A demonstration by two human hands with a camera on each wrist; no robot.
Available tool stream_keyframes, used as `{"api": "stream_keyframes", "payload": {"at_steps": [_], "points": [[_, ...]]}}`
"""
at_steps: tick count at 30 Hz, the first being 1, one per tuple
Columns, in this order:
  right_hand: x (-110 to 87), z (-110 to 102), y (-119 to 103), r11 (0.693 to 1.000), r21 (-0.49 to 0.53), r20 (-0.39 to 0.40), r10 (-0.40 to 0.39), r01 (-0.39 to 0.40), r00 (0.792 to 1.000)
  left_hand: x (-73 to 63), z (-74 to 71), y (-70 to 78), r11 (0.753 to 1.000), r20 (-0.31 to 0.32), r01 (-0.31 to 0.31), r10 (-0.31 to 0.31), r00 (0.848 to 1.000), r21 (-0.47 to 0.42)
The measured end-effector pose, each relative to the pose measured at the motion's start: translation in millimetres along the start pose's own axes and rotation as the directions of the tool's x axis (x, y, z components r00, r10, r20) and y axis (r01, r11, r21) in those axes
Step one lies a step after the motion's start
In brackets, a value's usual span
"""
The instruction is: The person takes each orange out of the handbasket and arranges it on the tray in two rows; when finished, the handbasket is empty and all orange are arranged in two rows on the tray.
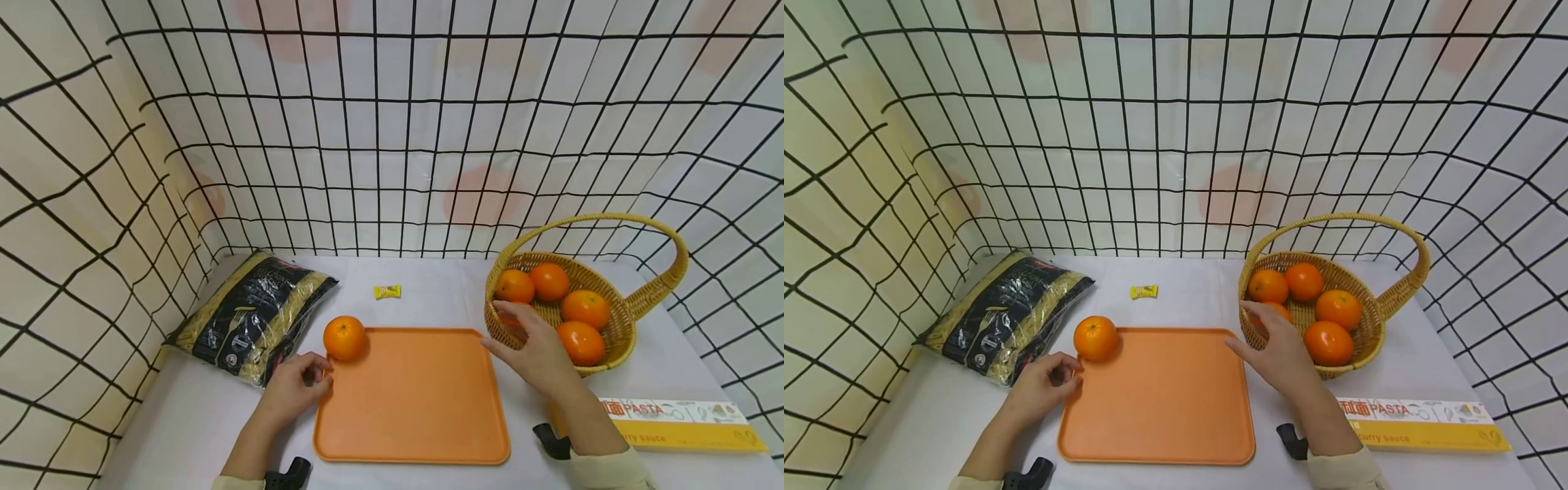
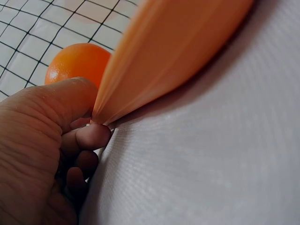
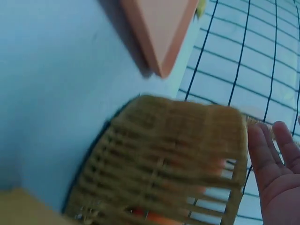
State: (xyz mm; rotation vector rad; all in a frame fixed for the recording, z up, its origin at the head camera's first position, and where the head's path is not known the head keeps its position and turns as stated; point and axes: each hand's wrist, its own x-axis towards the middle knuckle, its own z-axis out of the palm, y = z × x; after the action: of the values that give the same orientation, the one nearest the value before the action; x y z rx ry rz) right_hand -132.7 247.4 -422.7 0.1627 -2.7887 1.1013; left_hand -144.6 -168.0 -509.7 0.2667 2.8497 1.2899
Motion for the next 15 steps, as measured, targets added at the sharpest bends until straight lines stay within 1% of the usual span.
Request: {"api": "stream_keyframes", "payload": {"at_steps": [3,5,8,12,15], "points": [[-3.1,-10.6,5.2,1.0,0.006,-0.017,0.008,-0.008,1.0,0.7,0.0,-0.4,1.0,-0.001,-0.001,0.001,1.0,-0.001],[-5.3,-18.3,9.4,1.0,-0.017,-0.024,0.016,-0.017,1.0,0.9,0.1,-0.8,1.0,0.001,-0.001,0.001,1.0,-0.003],[-8.3,-30.3,17.3,0.998,-0.062,-0.031,0.025,-0.027,0.999,0.7,0.4,-1.2,1.0,0.006,0.003,-0.003,1.0,-0.007],[-11.8,-44.5,32.9,0.986,-0.155,-0.051,0.047,-0.054,0.998,0.3,0.8,-1.7,1.0,0.007,-0.001,0.001,1.0,-0.006],[-13.2,-54.2,45.6,0.974,-0.206,-0.036,0.094,-0.099,0.995,0.1,0.5,-1.8,1.0,0.002,-0.007,0.007,1.0,-0.007]]}}
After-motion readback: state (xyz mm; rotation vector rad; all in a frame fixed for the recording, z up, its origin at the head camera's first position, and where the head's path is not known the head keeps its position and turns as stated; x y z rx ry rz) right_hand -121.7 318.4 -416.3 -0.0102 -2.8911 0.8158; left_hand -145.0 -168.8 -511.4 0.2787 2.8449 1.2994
